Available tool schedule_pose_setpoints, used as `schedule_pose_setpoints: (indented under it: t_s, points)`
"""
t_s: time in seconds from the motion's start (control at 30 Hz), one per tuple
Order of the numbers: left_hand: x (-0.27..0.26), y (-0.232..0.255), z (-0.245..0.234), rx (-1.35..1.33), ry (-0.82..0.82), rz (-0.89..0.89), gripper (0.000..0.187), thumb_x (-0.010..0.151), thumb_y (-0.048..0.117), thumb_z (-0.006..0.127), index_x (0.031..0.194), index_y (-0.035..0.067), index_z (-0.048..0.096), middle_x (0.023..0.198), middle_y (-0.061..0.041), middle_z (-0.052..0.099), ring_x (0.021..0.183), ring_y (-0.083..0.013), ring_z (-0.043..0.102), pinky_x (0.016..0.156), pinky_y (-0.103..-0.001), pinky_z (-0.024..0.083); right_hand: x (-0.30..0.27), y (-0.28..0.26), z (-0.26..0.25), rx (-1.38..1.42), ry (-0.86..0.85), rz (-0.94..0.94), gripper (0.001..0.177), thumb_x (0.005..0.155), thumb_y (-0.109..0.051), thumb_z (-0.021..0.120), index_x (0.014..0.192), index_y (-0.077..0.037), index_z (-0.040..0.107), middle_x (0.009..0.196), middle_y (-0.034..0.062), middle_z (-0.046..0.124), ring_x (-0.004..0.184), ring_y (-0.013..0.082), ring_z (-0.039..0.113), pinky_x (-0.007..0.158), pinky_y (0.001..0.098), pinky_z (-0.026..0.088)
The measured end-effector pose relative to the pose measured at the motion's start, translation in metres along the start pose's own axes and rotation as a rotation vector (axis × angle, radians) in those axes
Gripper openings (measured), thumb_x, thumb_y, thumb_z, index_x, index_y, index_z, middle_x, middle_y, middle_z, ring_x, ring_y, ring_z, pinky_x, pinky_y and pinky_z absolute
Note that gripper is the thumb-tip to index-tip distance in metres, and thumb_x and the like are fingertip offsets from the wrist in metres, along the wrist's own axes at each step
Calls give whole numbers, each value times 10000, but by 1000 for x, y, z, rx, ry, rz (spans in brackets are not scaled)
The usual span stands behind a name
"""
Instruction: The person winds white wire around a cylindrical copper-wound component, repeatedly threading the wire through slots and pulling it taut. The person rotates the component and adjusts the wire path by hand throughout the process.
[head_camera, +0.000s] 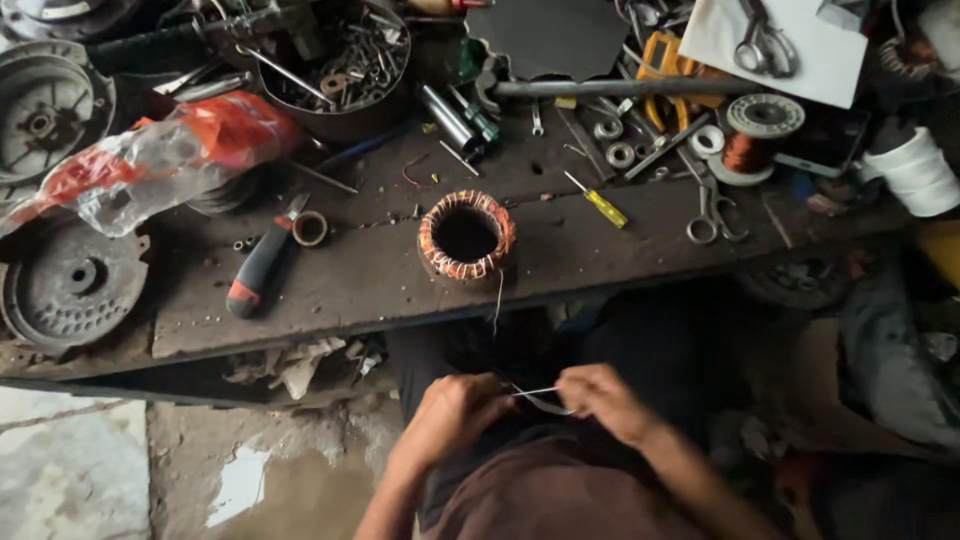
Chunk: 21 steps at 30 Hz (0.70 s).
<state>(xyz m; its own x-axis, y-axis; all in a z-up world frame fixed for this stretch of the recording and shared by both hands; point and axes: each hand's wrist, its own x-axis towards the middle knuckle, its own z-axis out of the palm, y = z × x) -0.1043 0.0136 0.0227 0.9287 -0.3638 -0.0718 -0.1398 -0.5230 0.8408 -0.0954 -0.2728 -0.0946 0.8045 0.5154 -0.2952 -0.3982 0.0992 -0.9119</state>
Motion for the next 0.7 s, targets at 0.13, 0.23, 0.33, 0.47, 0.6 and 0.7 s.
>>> schedule_pose_setpoints:
  t_s: [0.13, 0.23, 0.33, 0.47, 0.6, 0.7]
  points:
    - [-10, -5, -15, 8, -27, -181, 247, 902, 254, 698, 784, 40, 661, 689, -159, 653, 630, -340, 653, 588, -425, 488, -27, -7, -45, 245, 160, -146, 342, 998, -175, 577, 683, -122, 454, 644, -28, 431, 599, 114, 423, 563, 297, 369]
    - [-10, -7, -22, -29, 24, -125, 265, 957, 233, 677, 822, 10, 632, 719, -193, 599, 634, -362, 585, 599, -426, 473, -36, -10, -69, 215, 158, -215, 400, 1027, -193, 581, 678, -158, 389, 624, -33, 386, 584, 103, 375, 574, 304, 361]
    - [-10, -12, -23, 39, 76, -203, 261, 928, 250, 705, 818, 22, 643, 725, -187, 623, 644, -367, 600, 617, -427, 490, -39, -1, -76, -101, 209, -78, 443, 1017, -234, 595, 620, -121, 433, 591, -21, 393, 556, 109, 373, 552, 296, 363]
    - [-7, -30, -26, 290, 244, 16, 167, 845, 224, 726, 795, 70, 685, 787, -141, 689, 747, -368, 674, 628, -450, 523, -36, 4, -65, -643, 289, 73, 307, 953, -237, 673, 709, -53, 645, 660, 6, 516, 624, 123, 462, 572, 299, 386]
    - [-1, -40, -7, 335, 279, 4, 188, 862, 233, 734, 787, 72, 675, 789, -136, 686, 738, -365, 678, 622, -460, 530, -26, -25, -31, -810, 511, -230, 200, 884, -234, 728, 927, -39, 722, 856, 28, 674, 716, 139, 580, 639, 277, 468]
    - [1, -28, 33, 188, 259, 59, 245, 876, 257, 762, 768, 60, 664, 786, -160, 674, 727, -378, 667, 601, -461, 522, -21, -56, -1, -979, 586, -571, 229, 926, -254, 708, 1045, -59, 696, 1053, 52, 686, 937, 167, 601, 821, 306, 474]
